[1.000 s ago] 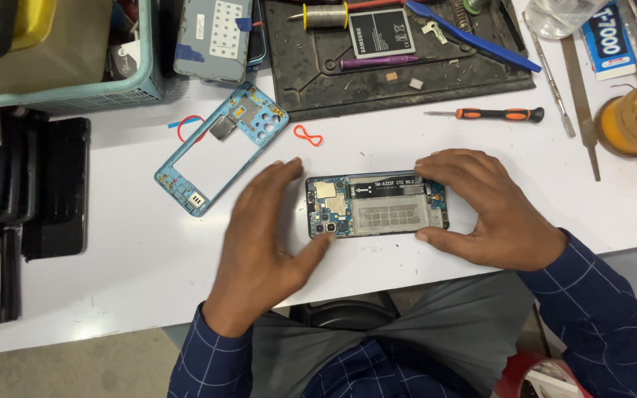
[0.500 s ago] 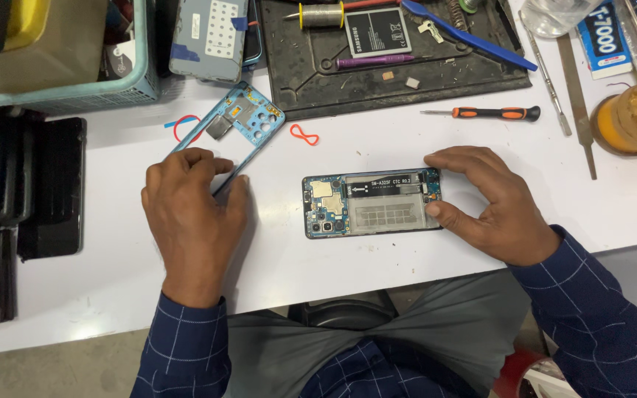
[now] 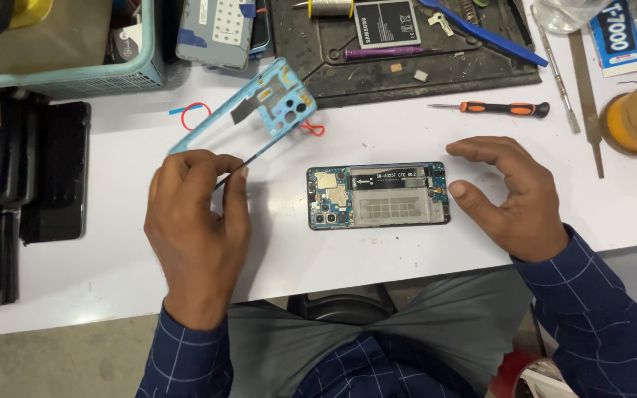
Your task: The person assembles a smartphone by connecting internal ribbon cables, placing a battery into the chassis, and fitting the back cover. They carefully align components and press the casing together to complete the assembly.
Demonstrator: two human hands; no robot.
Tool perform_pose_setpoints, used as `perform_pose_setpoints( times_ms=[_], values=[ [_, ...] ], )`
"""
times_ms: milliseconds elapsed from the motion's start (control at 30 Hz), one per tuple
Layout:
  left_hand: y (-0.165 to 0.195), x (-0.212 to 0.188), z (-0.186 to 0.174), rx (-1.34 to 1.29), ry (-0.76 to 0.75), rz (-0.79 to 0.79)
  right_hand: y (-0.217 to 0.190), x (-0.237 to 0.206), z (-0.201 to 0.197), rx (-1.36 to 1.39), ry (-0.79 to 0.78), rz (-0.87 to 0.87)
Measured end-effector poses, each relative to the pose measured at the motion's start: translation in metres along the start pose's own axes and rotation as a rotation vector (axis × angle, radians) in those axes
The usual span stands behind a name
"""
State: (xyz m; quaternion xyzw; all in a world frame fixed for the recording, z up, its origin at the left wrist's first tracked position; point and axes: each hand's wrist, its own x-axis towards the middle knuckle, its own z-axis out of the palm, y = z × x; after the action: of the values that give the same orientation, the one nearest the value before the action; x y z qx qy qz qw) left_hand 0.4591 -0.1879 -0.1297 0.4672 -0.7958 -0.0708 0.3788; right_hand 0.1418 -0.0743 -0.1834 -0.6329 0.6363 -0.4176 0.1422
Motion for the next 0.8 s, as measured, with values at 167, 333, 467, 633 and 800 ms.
perform_pose_setpoints(
  times_ms=[167, 333, 467, 633, 800],
  values=[
    [0.015, -0.001, 0.000, -0.257, 0.020, -0.109, 0.000, -0.001, 0.001, 0.014, 0.054, -0.008],
    [0.019, -0.008, 0.011, -0.587, 0.037, -0.150, -0.002, -0.002, 0.001, 0.062, 0.108, 0.012],
    [0.022, -0.018, 0.021, -0.943, -0.036, -0.248, -0.012, -0.005, 0.001, 0.077, 0.125, 0.013],
    [0.030, -0.029, 0.037, -1.358, -0.156, -0.284, -0.035, -0.006, 0.005, 0.097, 0.035, -0.025],
    [0.043, -0.040, 0.054, -1.547, -0.236, -0.313, -0.060, -0.009, 0.018, 0.030, -0.103, -0.105]
  ],
)
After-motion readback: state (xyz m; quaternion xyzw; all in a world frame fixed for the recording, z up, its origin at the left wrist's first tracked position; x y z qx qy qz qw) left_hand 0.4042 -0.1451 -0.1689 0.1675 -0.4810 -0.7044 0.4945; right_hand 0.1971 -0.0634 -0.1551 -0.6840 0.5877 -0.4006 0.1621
